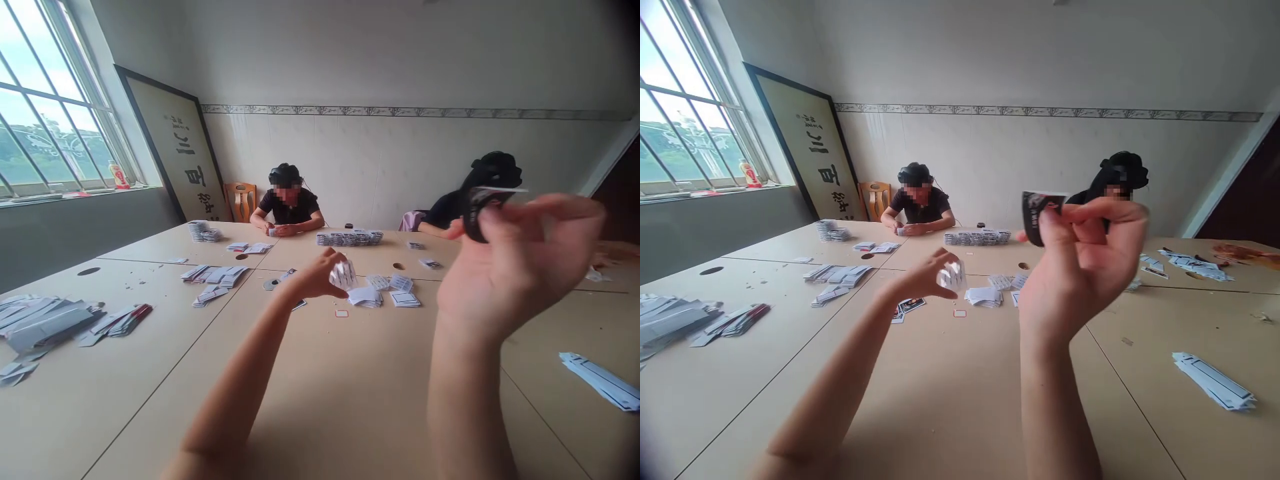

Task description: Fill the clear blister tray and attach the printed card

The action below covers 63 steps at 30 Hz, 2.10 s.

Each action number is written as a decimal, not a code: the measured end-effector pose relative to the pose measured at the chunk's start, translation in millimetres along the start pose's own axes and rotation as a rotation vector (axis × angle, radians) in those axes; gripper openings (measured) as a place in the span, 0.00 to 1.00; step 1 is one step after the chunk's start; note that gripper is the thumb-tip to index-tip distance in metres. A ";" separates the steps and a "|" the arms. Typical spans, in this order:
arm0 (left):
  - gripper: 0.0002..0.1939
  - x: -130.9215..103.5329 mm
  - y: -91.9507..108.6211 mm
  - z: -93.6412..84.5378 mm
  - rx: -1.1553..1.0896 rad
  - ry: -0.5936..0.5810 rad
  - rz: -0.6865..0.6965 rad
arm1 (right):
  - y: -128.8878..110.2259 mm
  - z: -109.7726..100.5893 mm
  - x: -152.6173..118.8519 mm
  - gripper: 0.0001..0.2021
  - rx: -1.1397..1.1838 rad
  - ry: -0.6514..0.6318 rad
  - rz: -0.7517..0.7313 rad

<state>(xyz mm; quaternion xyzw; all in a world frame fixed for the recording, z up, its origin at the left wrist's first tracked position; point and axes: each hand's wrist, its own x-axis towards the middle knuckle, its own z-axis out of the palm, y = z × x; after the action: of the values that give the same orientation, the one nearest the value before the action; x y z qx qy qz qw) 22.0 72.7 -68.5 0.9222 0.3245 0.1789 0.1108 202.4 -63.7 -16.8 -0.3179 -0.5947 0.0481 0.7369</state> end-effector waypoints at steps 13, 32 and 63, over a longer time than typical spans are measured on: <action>0.36 -65.5 57.0 -67.5 0.001 0.443 0.243 | 3.1 46.3 -6.2 0.08 0.004 0.163 -0.010; 0.36 -77.6 68.7 -66.9 0.056 0.455 0.302 | 5.1 55.7 -6.3 0.32 0.532 -0.159 0.495; 0.14 -48.6 63.4 -41.7 0.278 0.782 0.255 | 20.0 91.7 -23.1 0.26 0.761 0.237 0.644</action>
<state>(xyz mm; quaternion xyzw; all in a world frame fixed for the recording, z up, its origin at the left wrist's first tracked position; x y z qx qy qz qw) 5.4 -3.2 -22.7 0.8238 0.2464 0.4818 -0.1688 118.7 -20.5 -38.6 -0.1975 -0.3191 0.4494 0.8107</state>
